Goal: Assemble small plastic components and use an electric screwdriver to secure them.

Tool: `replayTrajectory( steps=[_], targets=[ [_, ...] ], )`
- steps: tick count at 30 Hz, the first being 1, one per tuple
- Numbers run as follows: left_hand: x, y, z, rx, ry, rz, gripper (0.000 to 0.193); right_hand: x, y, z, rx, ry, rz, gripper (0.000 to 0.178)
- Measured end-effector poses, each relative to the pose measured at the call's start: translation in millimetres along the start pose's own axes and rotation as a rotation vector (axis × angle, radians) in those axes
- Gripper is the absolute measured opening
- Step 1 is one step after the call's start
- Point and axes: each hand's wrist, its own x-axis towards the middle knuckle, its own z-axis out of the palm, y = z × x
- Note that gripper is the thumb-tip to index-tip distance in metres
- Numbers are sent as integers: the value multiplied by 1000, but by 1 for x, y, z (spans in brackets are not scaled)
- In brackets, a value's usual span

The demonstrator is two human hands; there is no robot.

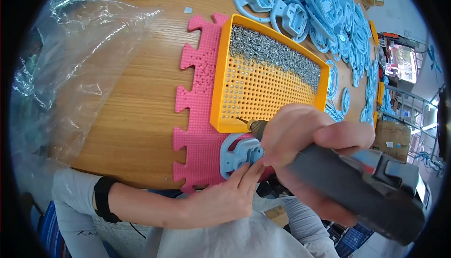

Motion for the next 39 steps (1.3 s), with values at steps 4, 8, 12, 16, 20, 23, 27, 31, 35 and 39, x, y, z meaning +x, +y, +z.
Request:
replayTrajectory(
  steps=[4,8,12,16,20,23,27,31,35,39],
  targets=[
    [-1,-15,-2,-158,-12,38,44,3,-20,-8,-9,8,-57,68],
    [-5,-31,10,-250,137,15,37,-4,-55,-20,171,-50,-99,51],
    [-5,-47,17,-393,135,36,43,-29,-104,-29,113,-98,166,41],
    [-4,-51,20,-506,107,9,54,-56,-92,-17,272,-225,149,20],
    [-5,-50,24,-501,120,-6,52,-77,-75,11,195,43,86,12],
    [-5,-50,20,-473,120,8,52,-78,-73,12,147,-29,75,16],
    [-5,-48,25,-457,130,-2,48,-86,-66,19,181,96,22,17],
    [-4,-48,22,-480,80,-14,44,-84,-66,13,169,-11,6,15],
    [-8,-49,24,-443,75,-25,43,-79,-65,8,160,-190,67,16],
    [-5,-49,23,-482,86,-20,46,-81,-65,6,154,-163,69,16]
  ],
)
